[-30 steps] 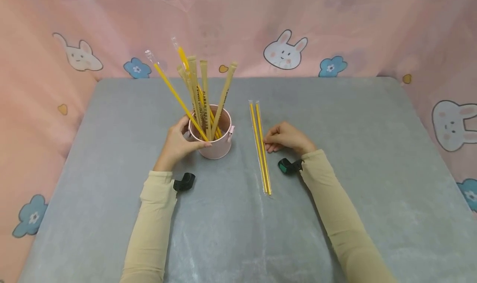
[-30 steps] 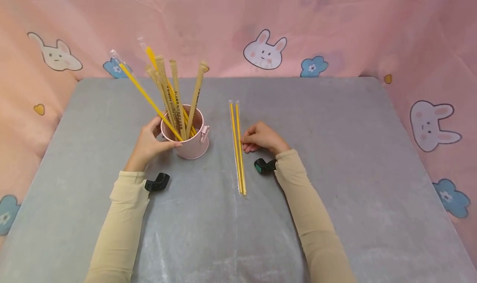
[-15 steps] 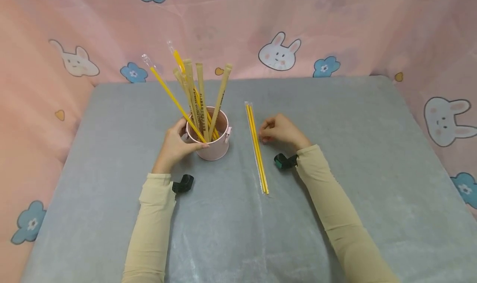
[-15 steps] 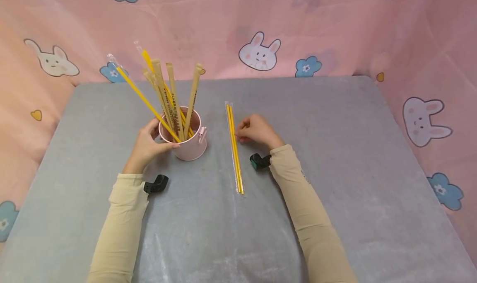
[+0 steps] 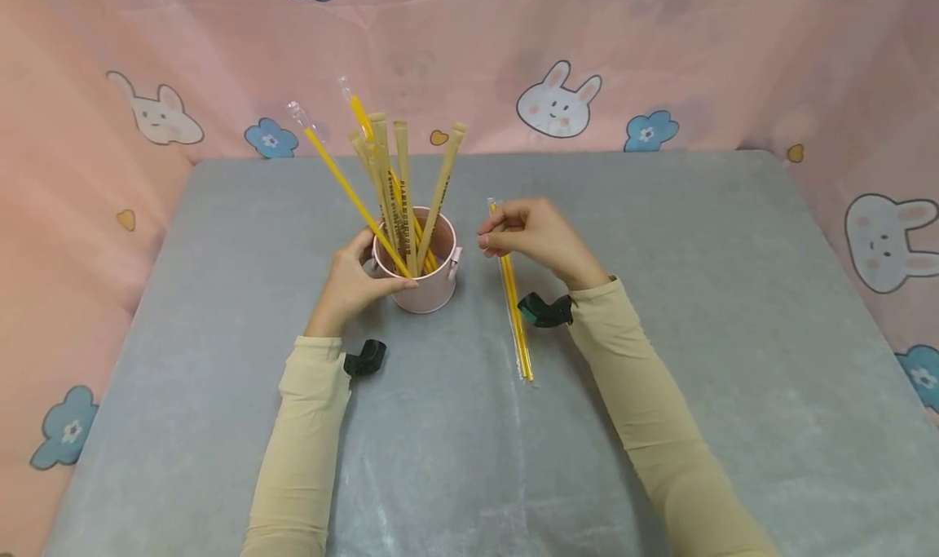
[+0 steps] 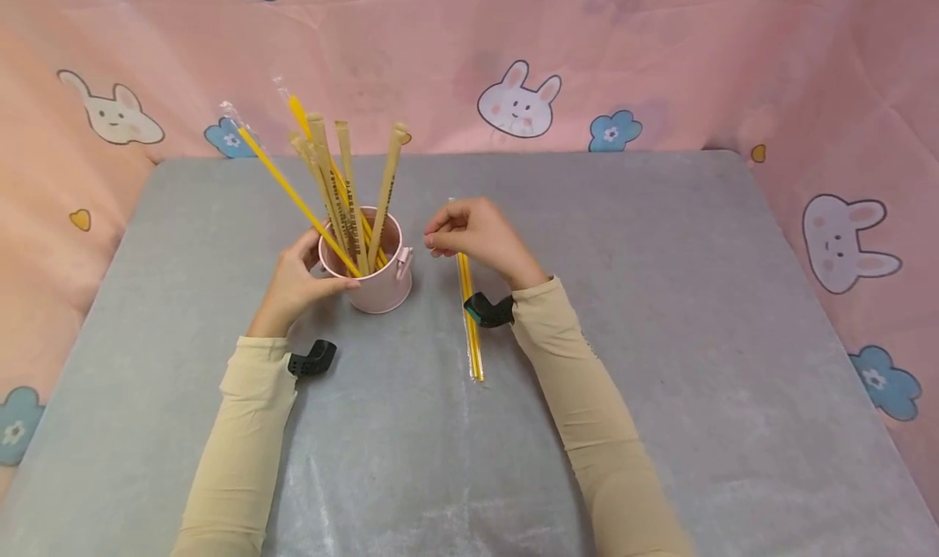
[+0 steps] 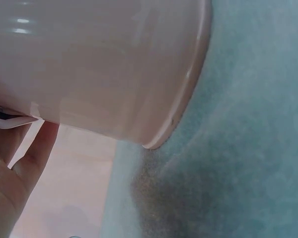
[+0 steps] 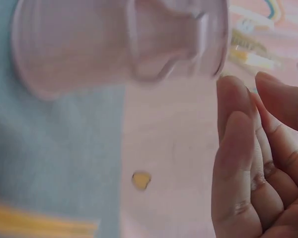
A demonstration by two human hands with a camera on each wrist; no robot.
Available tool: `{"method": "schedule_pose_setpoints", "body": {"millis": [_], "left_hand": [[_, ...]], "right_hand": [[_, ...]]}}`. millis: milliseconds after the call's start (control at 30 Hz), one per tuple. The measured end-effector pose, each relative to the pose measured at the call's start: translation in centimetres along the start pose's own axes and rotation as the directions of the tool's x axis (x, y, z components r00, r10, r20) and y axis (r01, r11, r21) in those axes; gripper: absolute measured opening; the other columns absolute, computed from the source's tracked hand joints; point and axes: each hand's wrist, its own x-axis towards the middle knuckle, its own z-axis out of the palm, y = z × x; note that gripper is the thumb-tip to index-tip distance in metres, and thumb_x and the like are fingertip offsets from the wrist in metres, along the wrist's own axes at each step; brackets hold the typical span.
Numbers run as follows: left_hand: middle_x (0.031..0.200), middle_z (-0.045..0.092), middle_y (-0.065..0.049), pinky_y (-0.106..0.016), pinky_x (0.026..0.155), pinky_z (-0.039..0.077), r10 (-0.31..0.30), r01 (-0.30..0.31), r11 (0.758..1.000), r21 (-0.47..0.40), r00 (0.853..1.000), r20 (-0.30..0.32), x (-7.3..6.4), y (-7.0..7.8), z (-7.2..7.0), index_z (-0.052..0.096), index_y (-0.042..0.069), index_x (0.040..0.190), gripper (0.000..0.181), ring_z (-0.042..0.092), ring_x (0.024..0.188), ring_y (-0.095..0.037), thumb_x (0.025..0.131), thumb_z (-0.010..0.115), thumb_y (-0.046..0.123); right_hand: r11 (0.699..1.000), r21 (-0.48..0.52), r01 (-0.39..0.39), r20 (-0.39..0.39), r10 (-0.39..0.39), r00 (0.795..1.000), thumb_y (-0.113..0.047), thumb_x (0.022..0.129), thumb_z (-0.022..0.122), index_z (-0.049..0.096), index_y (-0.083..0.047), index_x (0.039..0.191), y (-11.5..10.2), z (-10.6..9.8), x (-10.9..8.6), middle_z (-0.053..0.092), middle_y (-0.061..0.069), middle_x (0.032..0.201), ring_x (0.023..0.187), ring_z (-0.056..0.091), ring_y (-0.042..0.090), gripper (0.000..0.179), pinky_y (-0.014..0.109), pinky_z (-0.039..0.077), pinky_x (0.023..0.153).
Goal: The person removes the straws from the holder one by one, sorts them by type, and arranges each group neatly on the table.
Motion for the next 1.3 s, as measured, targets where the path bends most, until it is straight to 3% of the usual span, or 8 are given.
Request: {"method": "schedule_pose_setpoints", "body": {"millis": [200, 400, 567, 667, 967, 1300], "left_hand": [[0.127, 0.054, -0.016, -0.039, 0.108, 0.032, 0.025, -0.026, 1.0, -0.005, 1.0, -0.01, 0.0, 0.0, 0.2, 0.046, 0.002, 0.137, 0.082, 0.047, 0.123, -0.029, 0.065, 0.086, 0.002], [0.125, 0.056, -0.018, -0.039, 0.108, 0.033, 0.041, -0.041, 0.999, 0.003, 0.999, -0.013, -0.1, 0.0, 0.1, 0.046, 0.001, 0.136, 0.082, 0.05, 0.12, -0.029, 0.065, 0.086, 0.001], [0.128, 0.054, -0.017, -0.038, 0.108, 0.033, 0.044, -0.044, 0.999, -0.003, 0.999, -0.002, -0.1, -0.1, 0.0, 0.047, 0.0, 0.135, 0.08, 0.048, 0.122, -0.028, 0.066, 0.085, 0.001], [0.128, 0.054, -0.016, -0.038, 0.108, 0.033, 0.039, -0.039, 0.999, -0.008, 0.999, 0.003, -0.1, -0.1, 0.0, 0.048, 0.0, 0.134, 0.078, 0.049, 0.122, -0.028, 0.066, 0.085, 0.003], [0.133, 0.051, -0.015, -0.038, 0.107, 0.034, 0.04, -0.04, 0.999, 0.004, 0.999, 0.004, 0.0, -0.1, -0.1, 0.047, 0.001, 0.135, 0.078, 0.047, 0.123, -0.027, 0.067, 0.085, 0.003], [0.132, 0.052, -0.015, -0.036, 0.106, 0.035, 0.053, -0.053, 0.999, -0.006, 0.999, 0.01, 0.1, -0.3, -0.1, 0.049, 0.0, 0.132, 0.074, 0.048, 0.122, -0.026, 0.067, 0.085, 0.004]], "right_hand": [[0.997, 0.041, 0.073, 0.017, -0.073, 0.997, -0.004, 0.085, 0.069, 0.066, 0.008, 0.096, -1.9, 1.9, 0.7, 0.067, 0.014, 0.08, 0.071, 0.065, 0.023, 0.017, 0.031, 0.056, 0.067], [0.992, 0.072, 0.107, 0.025, -0.109, 0.994, -0.001, 0.085, 0.067, 0.066, 0.009, 0.096, -2.8, 3.9, 1.9, 0.067, 0.02, 0.084, 0.074, 0.064, 0.034, 0.014, 0.031, 0.055, 0.064], [0.988, 0.091, 0.121, 0.006, -0.122, 0.993, 0.002, 0.085, 0.066, 0.065, 0.01, 0.096, -3.3, 5.5, 2.9, 0.066, 0.017, 0.084, 0.076, 0.065, 0.032, 0.014, 0.033, 0.056, 0.066], [0.989, 0.058, 0.133, -0.015, -0.132, 0.991, 0.0, 0.084, 0.067, 0.067, 0.008, 0.096, -3.7, 6.3, 3.4, 0.067, 0.015, 0.084, 0.076, 0.065, 0.03, 0.014, 0.037, 0.056, 0.068], [0.979, -0.09, 0.182, -0.076, -0.189, 0.979, -0.003, 0.084, 0.07, 0.069, 0.003, 0.099, -4.2, 8.0, 4.4, 0.068, 0.012, 0.09, 0.08, 0.065, 0.018, 0.016, 0.024, 0.054, 0.07], [0.964, -0.229, 0.137, -0.031, -0.148, 0.988, -0.006, 0.085, 0.07, 0.07, -0.001, 0.099, -4.3, 8.5, 4.6, 0.069, 0.01, 0.091, 0.08, 0.065, 0.017, 0.016, 0.022, 0.053, 0.07]]}}
